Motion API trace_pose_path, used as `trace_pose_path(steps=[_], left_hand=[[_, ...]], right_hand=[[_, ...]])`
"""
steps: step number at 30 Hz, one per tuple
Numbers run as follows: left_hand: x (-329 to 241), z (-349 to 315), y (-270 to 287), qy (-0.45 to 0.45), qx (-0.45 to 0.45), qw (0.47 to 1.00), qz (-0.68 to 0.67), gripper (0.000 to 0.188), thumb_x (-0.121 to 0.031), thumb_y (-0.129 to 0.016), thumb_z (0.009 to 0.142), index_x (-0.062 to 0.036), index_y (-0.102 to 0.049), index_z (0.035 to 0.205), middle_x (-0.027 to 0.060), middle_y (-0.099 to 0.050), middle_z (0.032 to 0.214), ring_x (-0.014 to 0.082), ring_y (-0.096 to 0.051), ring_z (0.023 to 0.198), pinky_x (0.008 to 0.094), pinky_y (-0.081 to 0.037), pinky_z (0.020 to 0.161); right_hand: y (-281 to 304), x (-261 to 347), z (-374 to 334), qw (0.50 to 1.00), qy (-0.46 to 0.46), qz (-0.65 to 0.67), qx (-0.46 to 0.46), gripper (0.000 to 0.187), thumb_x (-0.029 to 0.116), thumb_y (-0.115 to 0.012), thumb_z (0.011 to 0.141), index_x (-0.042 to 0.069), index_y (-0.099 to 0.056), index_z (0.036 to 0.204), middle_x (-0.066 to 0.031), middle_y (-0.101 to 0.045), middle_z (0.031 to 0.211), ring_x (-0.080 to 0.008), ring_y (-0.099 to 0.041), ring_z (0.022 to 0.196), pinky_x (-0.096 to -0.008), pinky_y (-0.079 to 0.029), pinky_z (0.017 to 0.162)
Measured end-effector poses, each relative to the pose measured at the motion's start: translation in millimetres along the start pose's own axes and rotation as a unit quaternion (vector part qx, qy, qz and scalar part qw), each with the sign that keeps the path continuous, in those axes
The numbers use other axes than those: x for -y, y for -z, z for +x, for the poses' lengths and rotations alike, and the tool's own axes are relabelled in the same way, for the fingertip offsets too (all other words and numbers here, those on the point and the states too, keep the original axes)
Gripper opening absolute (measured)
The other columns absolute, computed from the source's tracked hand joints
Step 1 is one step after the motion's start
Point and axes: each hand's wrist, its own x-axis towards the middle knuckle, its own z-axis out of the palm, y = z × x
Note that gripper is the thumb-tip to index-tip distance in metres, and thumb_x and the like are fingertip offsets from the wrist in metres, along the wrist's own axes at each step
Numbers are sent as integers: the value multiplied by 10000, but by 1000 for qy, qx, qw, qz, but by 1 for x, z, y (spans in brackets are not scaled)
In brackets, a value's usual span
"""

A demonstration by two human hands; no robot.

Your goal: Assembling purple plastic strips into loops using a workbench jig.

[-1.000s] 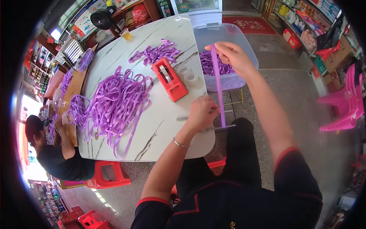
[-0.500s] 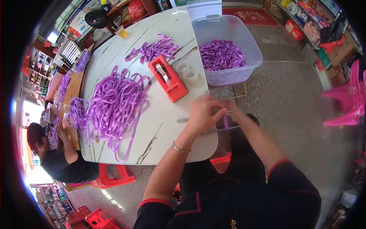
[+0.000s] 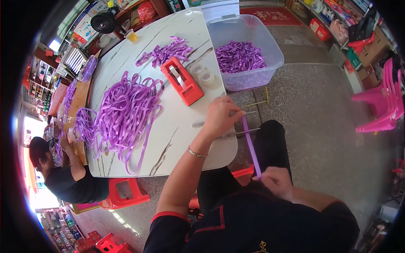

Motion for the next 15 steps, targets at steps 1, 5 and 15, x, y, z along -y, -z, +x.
trace_pose_path(steps=[1, 5, 15], left_hand=[[0, 0, 1, 6, 7, 1000, 0, 122, -171, -701, 690, -57, -689, 733, 80, -559, 746, 249, -508, 734, 346, -415, 668], [1, -2, 1, 0, -1, 1000, -15, 131, -159, -661, 725, -33, -666, 761, 85, -560, 746, 255, -511, 732, 346, -414, 660], [6, -1, 0, 86, -34, 992, -87, 183, -138, -541, 818, 24, -557, 735, 93, -501, 667, 185, -502, 612, 304, -399, 569]], right_hand=[[8, 11, 13, 999, 50, -19, 9, 154, 74, -568, 826, 49, -664, 944, -50, -495, 610, -114, -461, 533, -256, -347, 483], [29, 42, 82, 992, 116, -46, 11, 159, 38, -547, 817, 52, -658, 930, -16, -445, 594, -96, -426, 507, -248, -327, 461], [38, -46, 203, 984, -99, 149, -7, 267, 260, -508, 890, 73, -663, 1002, 82, -384, 621, -24, -339, 567, -187, -253, 496]])
